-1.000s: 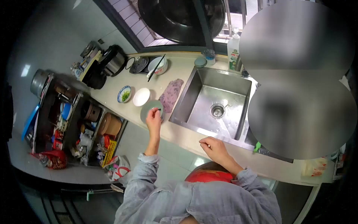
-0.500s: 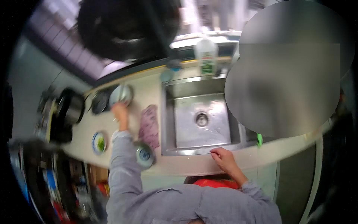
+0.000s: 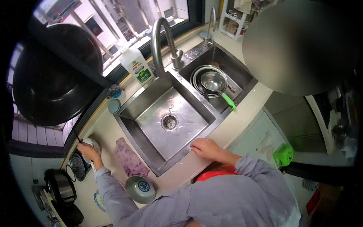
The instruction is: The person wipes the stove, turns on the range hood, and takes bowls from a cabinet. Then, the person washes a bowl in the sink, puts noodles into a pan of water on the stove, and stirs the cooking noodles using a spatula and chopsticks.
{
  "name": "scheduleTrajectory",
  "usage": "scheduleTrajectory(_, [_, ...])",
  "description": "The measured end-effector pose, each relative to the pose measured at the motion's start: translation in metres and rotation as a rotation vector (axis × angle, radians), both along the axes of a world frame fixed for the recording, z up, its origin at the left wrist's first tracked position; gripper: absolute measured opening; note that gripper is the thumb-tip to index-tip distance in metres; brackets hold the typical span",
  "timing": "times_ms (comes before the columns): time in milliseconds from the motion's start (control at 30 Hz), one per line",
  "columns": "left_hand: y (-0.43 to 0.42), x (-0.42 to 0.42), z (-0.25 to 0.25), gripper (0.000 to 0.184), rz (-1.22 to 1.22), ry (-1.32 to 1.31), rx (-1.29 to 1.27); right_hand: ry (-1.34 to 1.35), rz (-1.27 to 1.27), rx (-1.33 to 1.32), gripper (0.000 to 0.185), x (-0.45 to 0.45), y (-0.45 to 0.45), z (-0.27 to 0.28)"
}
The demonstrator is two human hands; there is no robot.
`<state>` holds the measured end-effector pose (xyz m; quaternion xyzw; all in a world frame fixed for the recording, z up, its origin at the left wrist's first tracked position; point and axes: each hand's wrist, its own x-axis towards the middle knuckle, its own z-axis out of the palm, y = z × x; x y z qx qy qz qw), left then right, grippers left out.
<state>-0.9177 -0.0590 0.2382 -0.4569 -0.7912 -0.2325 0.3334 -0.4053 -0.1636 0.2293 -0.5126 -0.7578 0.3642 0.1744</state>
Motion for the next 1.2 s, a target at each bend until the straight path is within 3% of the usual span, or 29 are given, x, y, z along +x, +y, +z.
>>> scheduleTrajectory(67, [0.011,0.039,0.037,0.019,-0.181,-0.075,0.185,0.004,-0.017,0.065,0.017,0.008,0.013,-0.002])
scheduleTrajectory(167, [0.023,0.071,0.037,0.023,-0.425,-0.39,0.265,0.017,-0.078,0.149,0.015,0.024,0.035,-0.002])
scheduleTrajectory(200, [0.02,0.088,0.042,0.028,-0.386,-0.743,0.109,0.01,-0.088,0.203,0.015,0.032,0.042,-0.001])
scheduleTrajectory(300, [0.013,0.154,0.02,0.026,-0.481,-1.405,0.03,0.068,-0.166,0.243,0.014,0.063,0.064,0.0])
scheduleTrajectory(400, [-0.002,0.248,0.01,0.027,-0.406,-1.823,-0.146,0.132,-0.202,0.174,0.014,0.105,0.092,-0.008])
scheduleTrajectory(500, [-0.004,0.327,-0.003,0.026,-0.335,-2.095,-0.155,0.214,-0.116,0.203,0.015,0.128,0.131,-0.012])
scheduleTrajectory(700, [0.016,0.441,0.012,0.02,-0.391,-2.312,-0.004,0.322,-0.13,0.459,0.023,0.109,0.306,-0.019])
scheduleTrajectory(767, [0.017,0.454,0.007,0.017,-0.369,-2.401,0.113,0.323,-0.221,0.354,0.027,0.101,0.346,-0.023])
scheduleTrajectory(833, [0.021,0.469,0.004,0.015,-0.303,-2.443,0.118,0.37,-0.392,0.239,0.031,0.109,0.365,-0.029])
scheduleTrajectory(867, [0.025,0.475,0.004,0.014,-0.277,-2.46,0.113,0.475,-0.535,0.385,0.035,0.118,0.369,-0.039])
scheduleTrajectory(933, [0.038,0.485,-0.001,0.013,-0.333,-2.528,0.076,0.421,-0.758,0.636,0.039,0.157,0.384,-0.054])
scheduleTrajectory(1000, [0.051,0.497,-0.008,0.013,-0.33,-2.57,0.05,0.325,-0.864,0.621,0.045,0.196,0.397,-0.061])
scheduleTrajectory(1200, [0.079,0.537,-0.033,0.014,-0.281,-2.653,-0.068,0.18,-0.598,0.258,0.043,0.245,0.445,-0.067])
